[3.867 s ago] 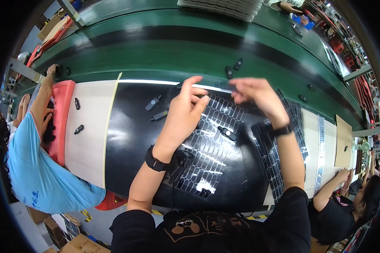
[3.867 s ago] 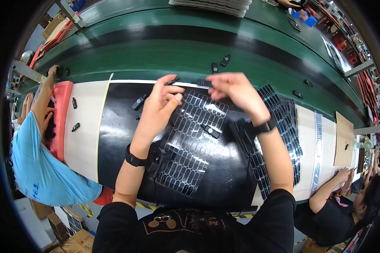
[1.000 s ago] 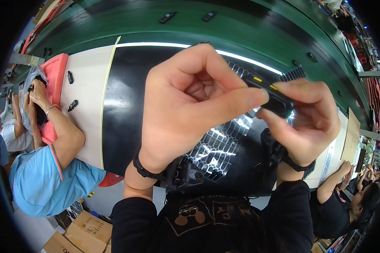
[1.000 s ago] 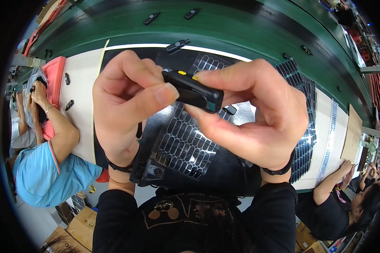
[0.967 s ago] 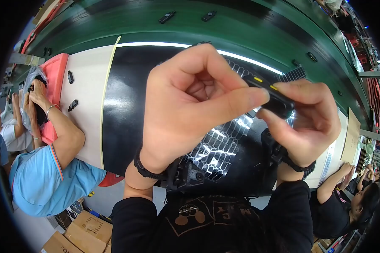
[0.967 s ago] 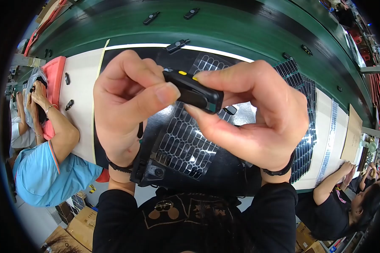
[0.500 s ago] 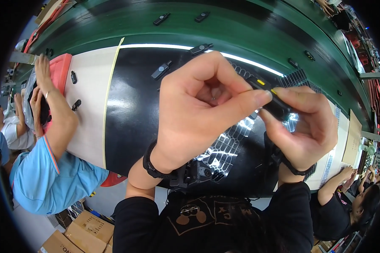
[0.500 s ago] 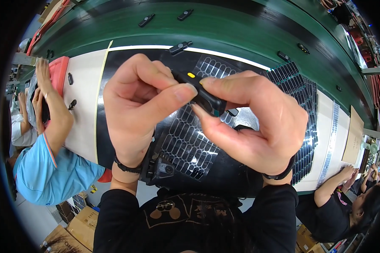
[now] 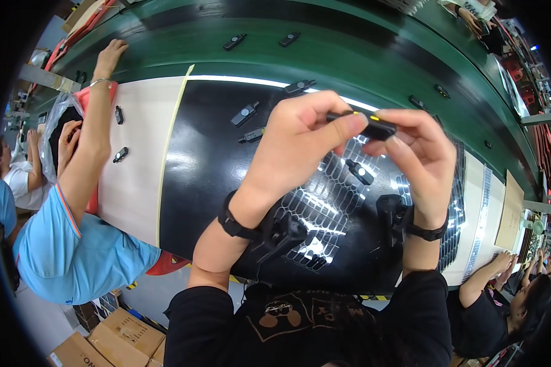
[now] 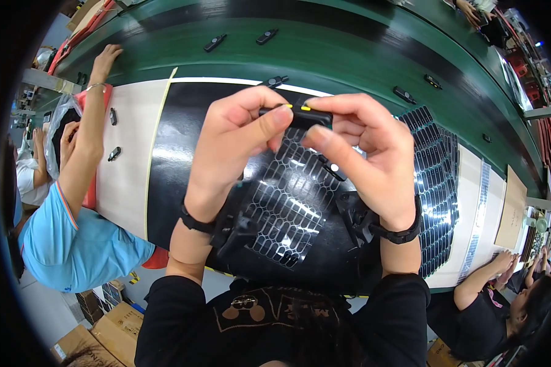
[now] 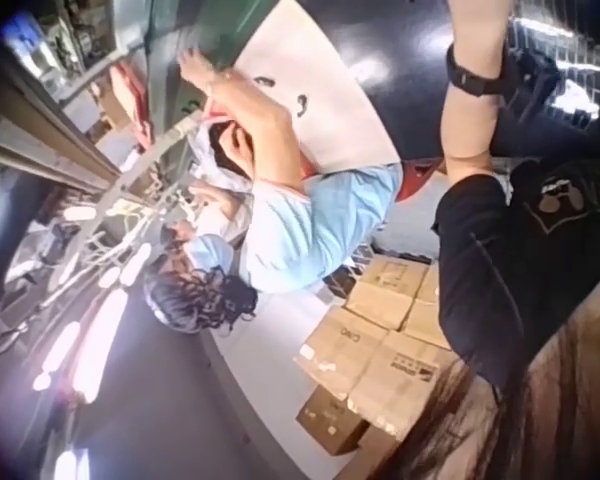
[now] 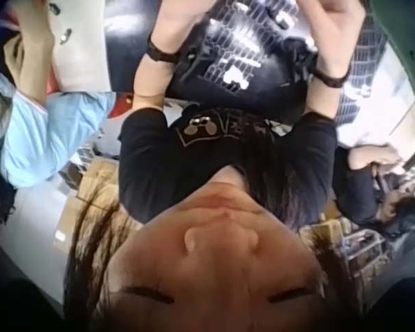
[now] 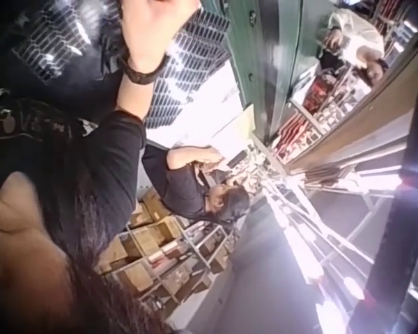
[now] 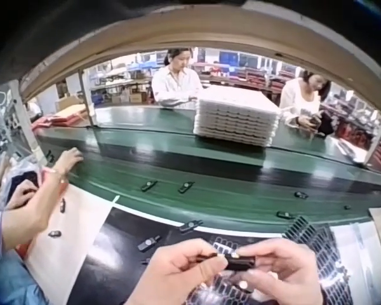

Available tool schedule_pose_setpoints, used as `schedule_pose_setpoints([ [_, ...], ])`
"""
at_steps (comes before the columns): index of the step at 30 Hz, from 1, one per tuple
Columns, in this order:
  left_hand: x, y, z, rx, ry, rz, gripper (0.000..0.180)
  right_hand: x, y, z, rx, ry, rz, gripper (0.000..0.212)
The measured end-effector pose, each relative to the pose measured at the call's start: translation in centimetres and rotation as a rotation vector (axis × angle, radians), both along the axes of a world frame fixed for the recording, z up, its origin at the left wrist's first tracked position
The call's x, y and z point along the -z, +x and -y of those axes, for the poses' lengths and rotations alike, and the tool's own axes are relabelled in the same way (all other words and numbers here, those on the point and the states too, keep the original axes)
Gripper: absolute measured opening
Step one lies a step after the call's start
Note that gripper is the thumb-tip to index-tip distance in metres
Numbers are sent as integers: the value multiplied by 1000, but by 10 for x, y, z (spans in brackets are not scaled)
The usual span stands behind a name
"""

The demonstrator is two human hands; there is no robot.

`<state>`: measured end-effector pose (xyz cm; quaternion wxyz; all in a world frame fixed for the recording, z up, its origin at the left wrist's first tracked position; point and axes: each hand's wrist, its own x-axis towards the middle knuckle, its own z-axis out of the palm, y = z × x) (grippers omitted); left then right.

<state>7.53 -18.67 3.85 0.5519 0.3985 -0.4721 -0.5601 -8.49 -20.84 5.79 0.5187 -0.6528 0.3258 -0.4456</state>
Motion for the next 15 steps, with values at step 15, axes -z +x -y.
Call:
schedule_pose_setpoints([
  [15, 20, 82, 20, -444, -10, 378, 11, 109, 89, 197, 258, -1091, -963, 26],
])
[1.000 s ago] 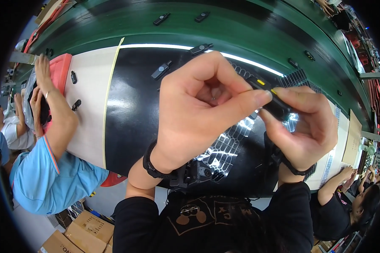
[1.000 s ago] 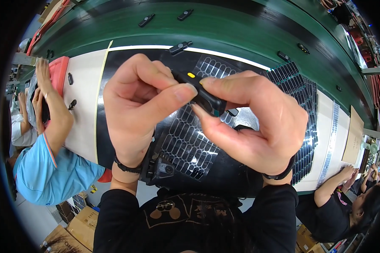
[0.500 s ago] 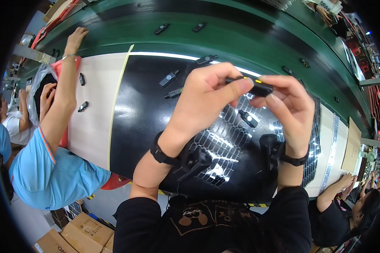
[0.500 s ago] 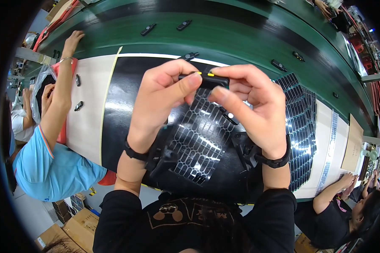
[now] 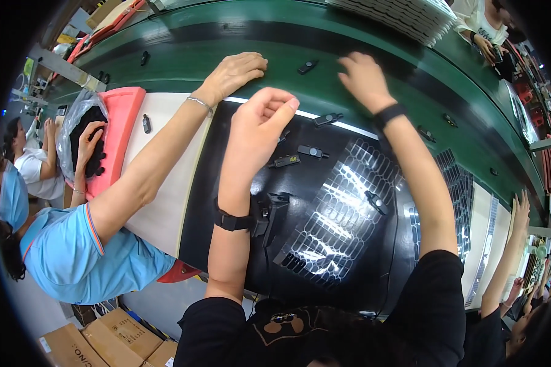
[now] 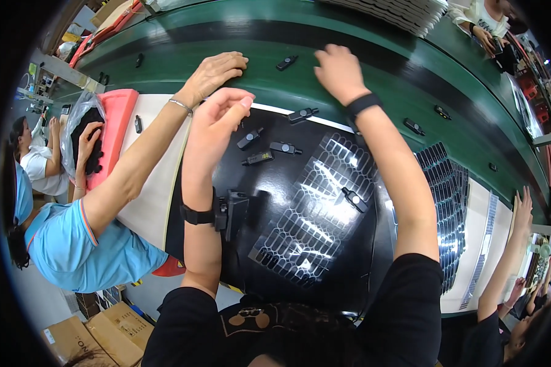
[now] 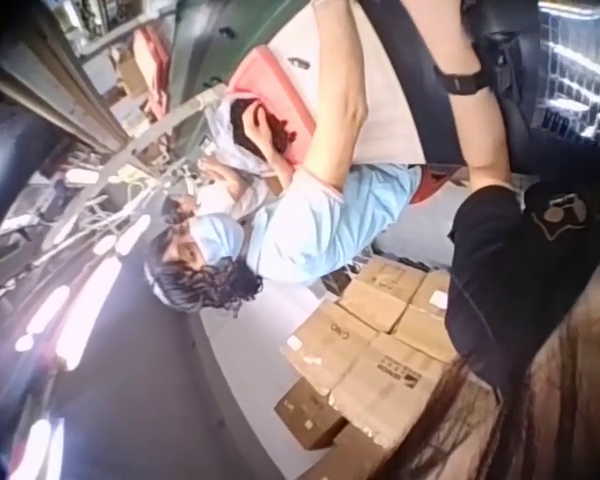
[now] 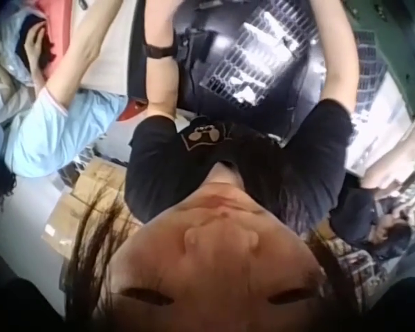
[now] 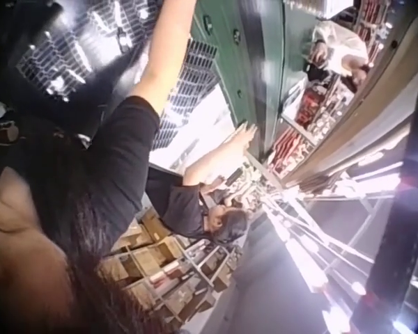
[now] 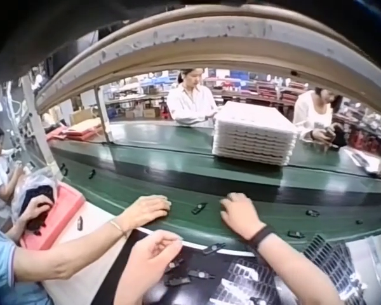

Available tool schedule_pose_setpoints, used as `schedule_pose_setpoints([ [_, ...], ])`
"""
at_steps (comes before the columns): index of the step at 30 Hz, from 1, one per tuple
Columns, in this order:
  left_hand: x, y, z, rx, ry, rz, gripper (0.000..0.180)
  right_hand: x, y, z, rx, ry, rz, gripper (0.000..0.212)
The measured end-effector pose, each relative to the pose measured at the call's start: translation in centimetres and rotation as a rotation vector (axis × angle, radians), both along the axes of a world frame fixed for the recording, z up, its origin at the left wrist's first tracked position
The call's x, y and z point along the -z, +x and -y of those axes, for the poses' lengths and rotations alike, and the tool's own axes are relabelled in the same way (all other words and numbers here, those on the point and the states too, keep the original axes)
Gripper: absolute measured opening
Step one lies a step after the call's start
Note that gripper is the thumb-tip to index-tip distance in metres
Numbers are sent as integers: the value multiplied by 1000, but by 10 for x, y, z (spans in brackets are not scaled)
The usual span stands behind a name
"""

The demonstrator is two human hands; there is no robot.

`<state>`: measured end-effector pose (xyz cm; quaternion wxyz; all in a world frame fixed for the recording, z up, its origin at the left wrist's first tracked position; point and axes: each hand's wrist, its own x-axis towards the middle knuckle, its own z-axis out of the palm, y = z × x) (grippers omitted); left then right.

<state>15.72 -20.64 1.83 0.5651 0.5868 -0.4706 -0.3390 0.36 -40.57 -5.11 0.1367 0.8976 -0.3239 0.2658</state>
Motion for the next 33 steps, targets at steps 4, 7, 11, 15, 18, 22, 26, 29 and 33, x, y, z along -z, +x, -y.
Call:
schedule_pose_setpoints([
  [4, -11, 0, -4, 53, -104, -157, 13, 18, 74, 11, -48, 124, -253, 13],
  [7, -21, 5, -6, 44, -171, -188, 13, 20, 95, 14, -80, 146, -317, 13],
  [11, -21, 21, -16, 1, -141, -14, 12, 1, 79, 10, -139, 190, -172, 13],
  [15, 3, 48, -10, -12, 58, 468, 12, -34, 39, -10, -112, 358, 243, 22],
  [18, 43, 57, -1, -3, 108, 747, 15, -63, -13, -51, -127, 583, 494, 23],
  [22, 62, 70, 8, 32, 196, 889, 20, -82, -59, -118, -110, 846, 578, 20],
  [26, 54, 64, 11, 81, 130, 1035, 20, -69, -103, -165, -93, 980, 655, 16],
  [29, 33, 37, -9, 226, -32, 1072, 21, -60, -131, -192, -82, 1237, 732, 13],
  [33, 9, -7, -65, 745, -132, 923, 22, -47, -135, -210, -106, 1730, 872, 9],
])
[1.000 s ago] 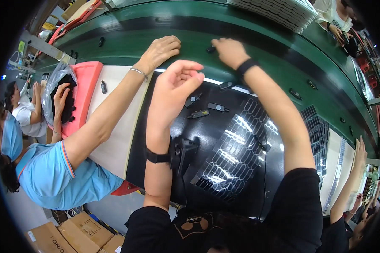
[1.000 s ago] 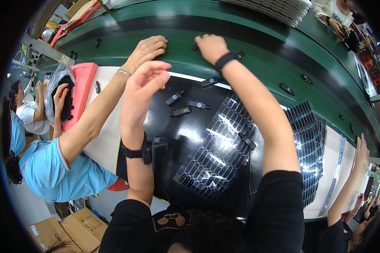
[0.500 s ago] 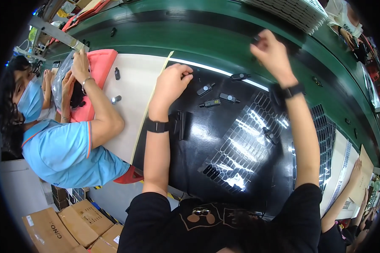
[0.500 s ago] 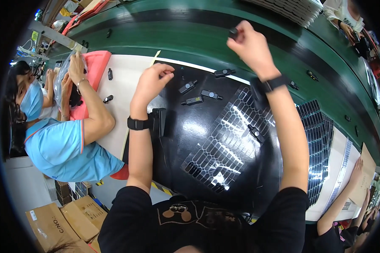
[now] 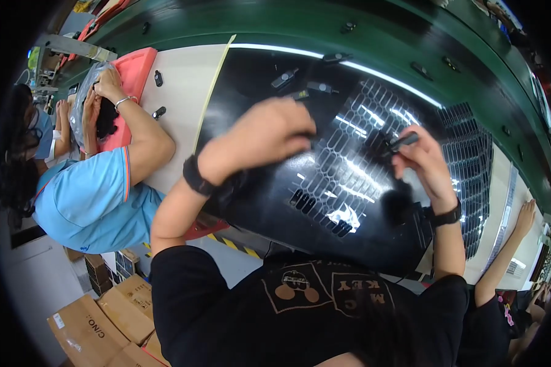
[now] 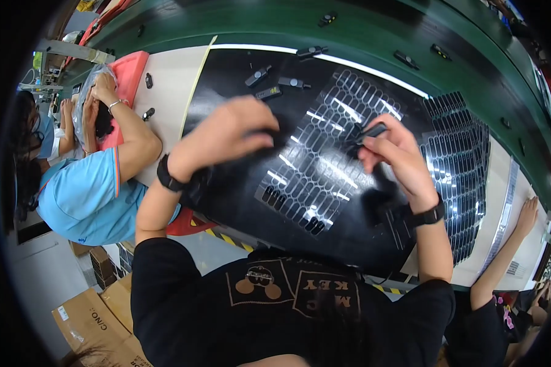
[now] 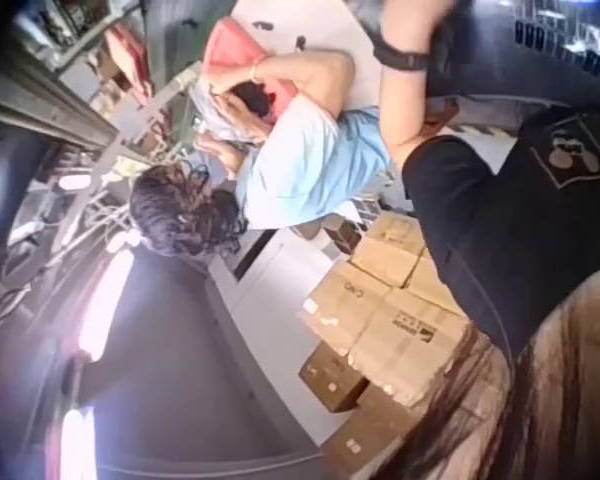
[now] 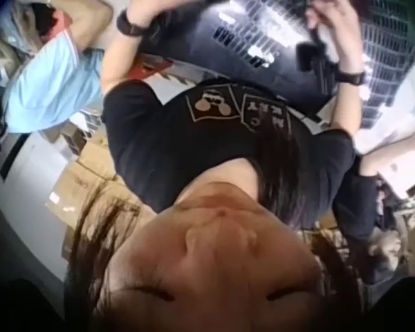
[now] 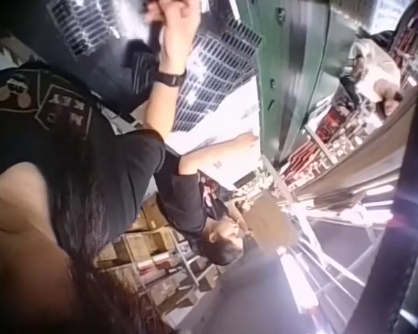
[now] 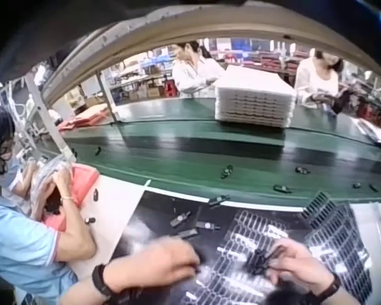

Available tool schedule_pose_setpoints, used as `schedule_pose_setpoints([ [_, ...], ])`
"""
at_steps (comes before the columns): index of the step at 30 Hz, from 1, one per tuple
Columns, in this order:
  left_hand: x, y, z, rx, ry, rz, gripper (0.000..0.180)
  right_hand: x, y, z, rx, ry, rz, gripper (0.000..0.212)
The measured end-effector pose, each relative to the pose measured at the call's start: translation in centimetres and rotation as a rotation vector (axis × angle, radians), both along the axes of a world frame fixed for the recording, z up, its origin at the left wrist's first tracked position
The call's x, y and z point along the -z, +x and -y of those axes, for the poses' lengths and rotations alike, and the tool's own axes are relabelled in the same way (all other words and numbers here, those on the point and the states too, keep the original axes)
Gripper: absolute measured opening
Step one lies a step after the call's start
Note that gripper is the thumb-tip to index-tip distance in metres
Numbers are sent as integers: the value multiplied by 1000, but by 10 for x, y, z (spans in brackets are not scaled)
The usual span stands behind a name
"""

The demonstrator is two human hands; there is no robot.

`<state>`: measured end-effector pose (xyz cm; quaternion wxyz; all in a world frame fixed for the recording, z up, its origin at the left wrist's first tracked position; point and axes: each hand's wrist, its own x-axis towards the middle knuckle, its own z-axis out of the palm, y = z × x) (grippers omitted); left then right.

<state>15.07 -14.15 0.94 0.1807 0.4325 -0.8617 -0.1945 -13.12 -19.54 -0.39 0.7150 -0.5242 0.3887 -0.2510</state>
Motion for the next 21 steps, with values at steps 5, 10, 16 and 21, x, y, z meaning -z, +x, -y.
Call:
schedule_pose_setpoints([
  [5, 16, -28, -55, 231, 270, 97, 26, 30, 41, -13, -144, 309, 188, 10],
  [10, 32, -38, -63, 255, 306, 111, 26, 48, 64, -18, -115, 181, 93, 12],
  [16, 38, -48, -66, 119, 390, 7, 16, 52, 64, -19, -131, 210, 164, 13],
  [21, 15, -57, -82, 50, 202, 59, 10, 54, 60, -16, -165, 231, 175, 14],
])
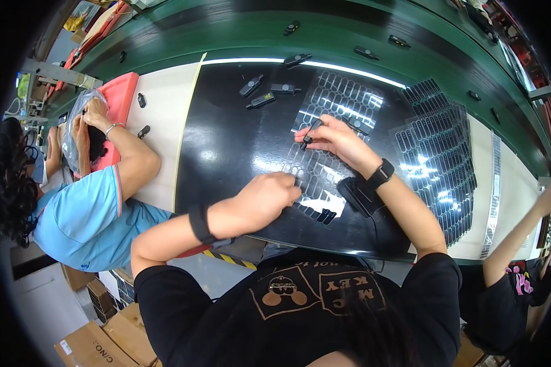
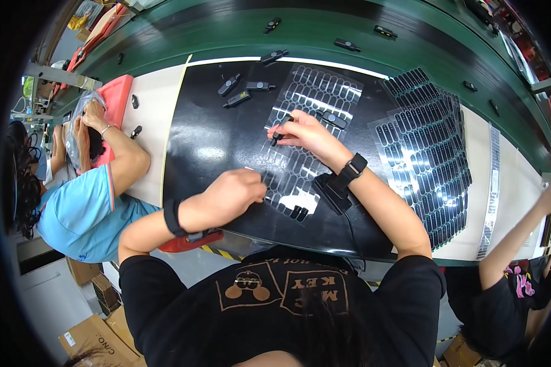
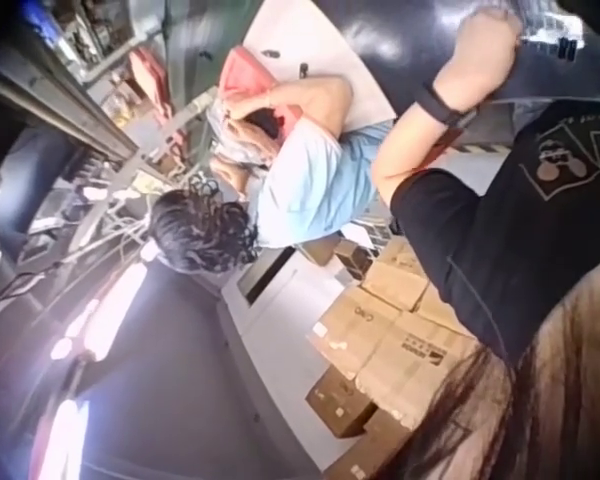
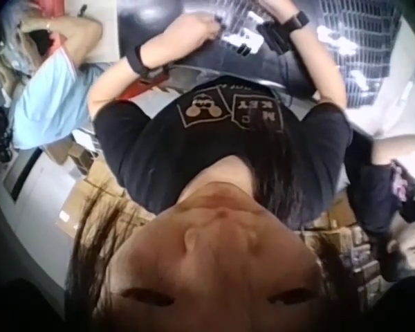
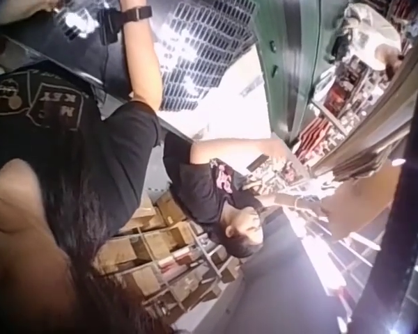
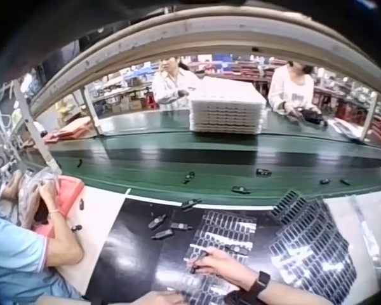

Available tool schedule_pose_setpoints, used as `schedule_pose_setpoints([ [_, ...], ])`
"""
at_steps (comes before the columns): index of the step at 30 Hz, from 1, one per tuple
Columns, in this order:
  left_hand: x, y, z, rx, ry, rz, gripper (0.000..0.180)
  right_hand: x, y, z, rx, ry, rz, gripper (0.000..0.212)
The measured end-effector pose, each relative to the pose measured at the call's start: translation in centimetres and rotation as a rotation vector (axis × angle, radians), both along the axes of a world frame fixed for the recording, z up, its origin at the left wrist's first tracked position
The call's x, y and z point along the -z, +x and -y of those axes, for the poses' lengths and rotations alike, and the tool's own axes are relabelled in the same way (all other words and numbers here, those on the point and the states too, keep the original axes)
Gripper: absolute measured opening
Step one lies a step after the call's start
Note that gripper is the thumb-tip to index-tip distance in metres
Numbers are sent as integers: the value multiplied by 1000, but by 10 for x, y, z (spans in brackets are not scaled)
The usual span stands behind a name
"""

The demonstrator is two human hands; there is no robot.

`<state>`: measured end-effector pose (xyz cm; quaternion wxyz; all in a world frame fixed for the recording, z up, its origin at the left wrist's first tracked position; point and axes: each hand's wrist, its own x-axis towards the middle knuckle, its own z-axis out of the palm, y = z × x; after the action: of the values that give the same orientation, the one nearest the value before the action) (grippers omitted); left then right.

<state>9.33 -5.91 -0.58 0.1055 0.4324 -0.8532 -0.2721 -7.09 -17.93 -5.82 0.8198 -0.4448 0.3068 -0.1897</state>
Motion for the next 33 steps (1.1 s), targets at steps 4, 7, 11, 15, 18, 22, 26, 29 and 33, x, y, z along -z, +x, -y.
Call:
schedule_pose_setpoints([
  [4, -20, 7, -17, 18, -151, 4, 13, -1, -2, 2, -4, 26, 35, 14],
  [7, -32, 20, -10, -95, -177, -103, 15, -2, 0, 0, 3, -4, 22, 13],
  [11, -56, 33, 0, -285, -165, -142, 17, 3, -2, 2, 7, -1, 60, 11],
  [15, -56, 37, 33, -558, 37, -430, 23, 4, -9, 8, 7, -23, 71, 10],
  [18, -61, 21, 54, -543, 178, -842, 33, -12, -14, 10, 54, -100, 129, 10],
  [22, -69, -3, 73, -436, 262, -1193, 44, -55, -25, 0, 221, -308, 239, 15],
  [26, -74, -26, 88, -381, 300, -1330, 47, -86, -34, -4, 457, -690, 99, 22],
  [29, -73, -31, 91, -388, 339, -1380, 46, -100, -41, -2, 528, -1058, -90, 23],
  [33, -69, -35, 96, -414, 411, -1402, 42, -109, -52, -2, 537, -1181, -251, 27],
])
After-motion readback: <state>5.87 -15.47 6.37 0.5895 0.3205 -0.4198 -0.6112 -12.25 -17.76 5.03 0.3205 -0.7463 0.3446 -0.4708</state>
